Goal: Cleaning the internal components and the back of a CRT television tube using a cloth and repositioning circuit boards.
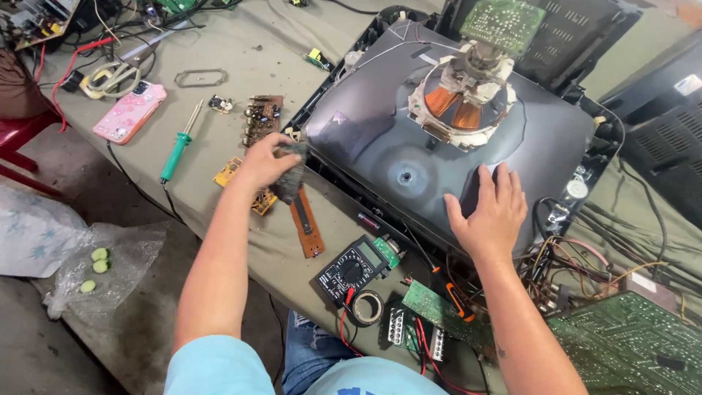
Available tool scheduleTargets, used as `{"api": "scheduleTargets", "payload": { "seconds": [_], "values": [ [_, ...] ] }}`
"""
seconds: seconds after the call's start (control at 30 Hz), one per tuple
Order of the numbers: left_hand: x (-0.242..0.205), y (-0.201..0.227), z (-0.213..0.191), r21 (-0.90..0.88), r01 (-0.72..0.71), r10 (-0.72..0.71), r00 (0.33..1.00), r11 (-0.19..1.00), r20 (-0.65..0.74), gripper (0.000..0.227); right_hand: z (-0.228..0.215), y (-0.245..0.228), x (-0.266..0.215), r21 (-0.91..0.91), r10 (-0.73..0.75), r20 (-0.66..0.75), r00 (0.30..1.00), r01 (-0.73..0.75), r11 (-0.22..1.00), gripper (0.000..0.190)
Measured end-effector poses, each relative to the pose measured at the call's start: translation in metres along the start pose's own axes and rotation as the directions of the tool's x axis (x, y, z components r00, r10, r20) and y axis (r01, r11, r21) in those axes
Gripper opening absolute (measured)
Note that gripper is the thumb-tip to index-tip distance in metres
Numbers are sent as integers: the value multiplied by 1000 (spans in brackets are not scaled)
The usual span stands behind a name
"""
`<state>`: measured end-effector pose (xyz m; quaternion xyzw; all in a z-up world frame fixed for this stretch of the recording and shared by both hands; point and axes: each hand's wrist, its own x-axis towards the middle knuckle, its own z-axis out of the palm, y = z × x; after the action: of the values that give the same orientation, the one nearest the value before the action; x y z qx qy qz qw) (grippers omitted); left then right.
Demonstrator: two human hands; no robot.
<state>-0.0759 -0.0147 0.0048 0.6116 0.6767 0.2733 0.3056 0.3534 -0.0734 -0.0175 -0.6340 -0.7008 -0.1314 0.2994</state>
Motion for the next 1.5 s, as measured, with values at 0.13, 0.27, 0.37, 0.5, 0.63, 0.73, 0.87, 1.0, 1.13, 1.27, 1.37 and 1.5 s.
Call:
{"api": "scheduleTargets", "payload": {
  "seconds": [0.13,0.27,0.37,0.5,0.63,0.73,0.87,1.0,1.13,1.27,1.37,1.5],
  "values": [
    [16,-16,54,304,-111,107,994,946,29,41,-2,-1,-1,-1,-2,-8,1000,2,1000,75],
    [29,-32,79,477,-174,194,981,861,7,34,0,-1,3,-3,-2,-17,1000,2,1000,75],
    [17,-25,71,540,-146,124,989,829,76,38,0,0,3,9,4,1,1000,-4,1000,75],
    [21,-29,71,614,-132,11,980,778,197,44,-1,-2,2,4,5,10,1000,-6,1000,75],
    [60,-50,88,655,-142,-29,970,742,243,39,0,-1,1,9,3,26,1000,-4,1000,76],
    [48,-18,73,665,-152,-81,949,731,305,38,3,2,1,-18,-15,3,1000,15,1000,76],
    [47,-21,76,699,-190,-48,951,689,306,29,5,1,-2,-26,-26,-4,1000,26,999,77],
    [60,-27,82,663,-191,-9,958,723,286,28,5,2,0,-48,-22,-33,999,21,999,77],
    [43,3,52,554,-149,-30,953,819,300,35,3,0,2,-23,16,4,1000,-16,1000,77],
    [38,-5,56,554,-119,-29,968,824,251,34,4,-1,0,-21,15,21,1000,-15,1000,76],
    [18,20,43,406,-29,-41,986,913,161,34,2,0,2,-29,25,15,1000,-25,999,75],
    [4,-3,58,212,0,-3,1000,977,13,37,3,0,4,-30,14,21,1000,-13,999,75]
  ]
}}
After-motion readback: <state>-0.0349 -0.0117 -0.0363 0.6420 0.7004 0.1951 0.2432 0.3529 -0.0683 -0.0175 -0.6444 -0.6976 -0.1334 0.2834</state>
